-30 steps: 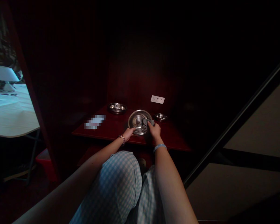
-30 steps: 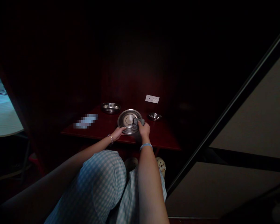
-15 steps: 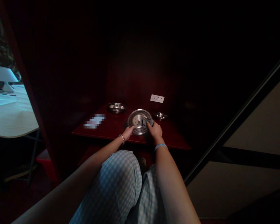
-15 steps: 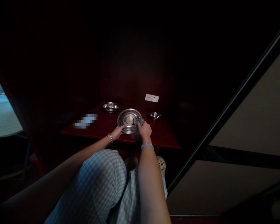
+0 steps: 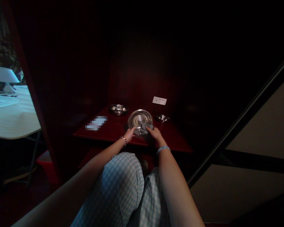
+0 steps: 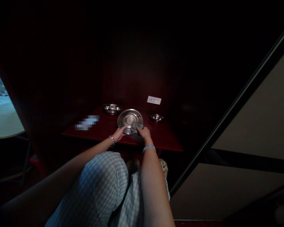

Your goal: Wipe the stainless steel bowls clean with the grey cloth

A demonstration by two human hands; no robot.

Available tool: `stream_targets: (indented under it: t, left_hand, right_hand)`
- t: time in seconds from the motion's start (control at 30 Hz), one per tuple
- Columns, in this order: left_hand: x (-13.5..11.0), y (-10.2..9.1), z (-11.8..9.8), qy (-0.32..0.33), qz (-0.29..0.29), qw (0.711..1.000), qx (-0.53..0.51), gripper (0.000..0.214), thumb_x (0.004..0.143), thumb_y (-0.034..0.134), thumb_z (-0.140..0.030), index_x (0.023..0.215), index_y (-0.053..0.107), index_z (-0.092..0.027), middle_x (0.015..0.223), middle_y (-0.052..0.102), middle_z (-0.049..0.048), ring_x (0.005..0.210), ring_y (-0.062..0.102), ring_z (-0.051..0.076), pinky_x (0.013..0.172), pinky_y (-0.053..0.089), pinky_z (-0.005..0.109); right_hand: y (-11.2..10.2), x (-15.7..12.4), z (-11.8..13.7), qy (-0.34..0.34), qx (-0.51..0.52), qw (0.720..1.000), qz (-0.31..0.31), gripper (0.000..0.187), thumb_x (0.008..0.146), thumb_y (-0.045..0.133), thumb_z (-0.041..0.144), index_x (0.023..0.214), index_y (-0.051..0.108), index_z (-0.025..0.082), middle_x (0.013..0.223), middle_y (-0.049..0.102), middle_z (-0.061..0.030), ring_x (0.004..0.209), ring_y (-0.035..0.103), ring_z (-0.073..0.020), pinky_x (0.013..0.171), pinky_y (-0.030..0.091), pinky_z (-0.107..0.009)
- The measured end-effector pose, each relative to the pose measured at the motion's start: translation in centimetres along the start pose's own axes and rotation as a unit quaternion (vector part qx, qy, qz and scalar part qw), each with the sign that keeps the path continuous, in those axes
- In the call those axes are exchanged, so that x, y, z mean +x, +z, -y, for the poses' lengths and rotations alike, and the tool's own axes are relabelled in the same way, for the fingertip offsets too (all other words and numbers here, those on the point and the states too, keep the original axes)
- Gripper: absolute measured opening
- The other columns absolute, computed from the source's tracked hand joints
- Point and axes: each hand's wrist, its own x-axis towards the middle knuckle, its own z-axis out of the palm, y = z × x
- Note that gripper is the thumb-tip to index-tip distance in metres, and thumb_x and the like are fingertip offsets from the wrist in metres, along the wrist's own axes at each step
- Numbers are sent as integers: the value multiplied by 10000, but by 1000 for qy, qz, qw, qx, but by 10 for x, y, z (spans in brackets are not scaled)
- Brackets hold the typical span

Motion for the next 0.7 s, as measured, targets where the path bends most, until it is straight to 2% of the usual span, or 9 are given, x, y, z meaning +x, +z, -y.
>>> stream_targets:
  t: [0.1,0.37,0.7]
  left_hand:
    - [1,0,1,0,-9,1000,-1,90,773,664,-178,814,677,-99,692,741,89,811,733,216,759,579,314]
    - [5,-2,4,2,-7,1000,-20,68,801,623,-138,790,678,-100,679,730,72,739,715,179,745,564,294]
    - [6,-2,5,4,-21,999,-26,60,767,657,-137,816,678,-108,673,722,52,687,697,165,739,549,294]
  right_hand:
    - [1,0,2,26,18,998,46,458,869,624,482,988,744,56,987,741,-194,904,720,-253,739,517,-264]
    - [3,4,0,15,2,999,49,435,856,624,518,923,761,111,867,750,-153,902,712,-265,761,515,-276]
    - [6,7,-1,5,-30,998,62,531,868,572,577,973,756,90,936,745,-192,945,708,-289,792,506,-300]
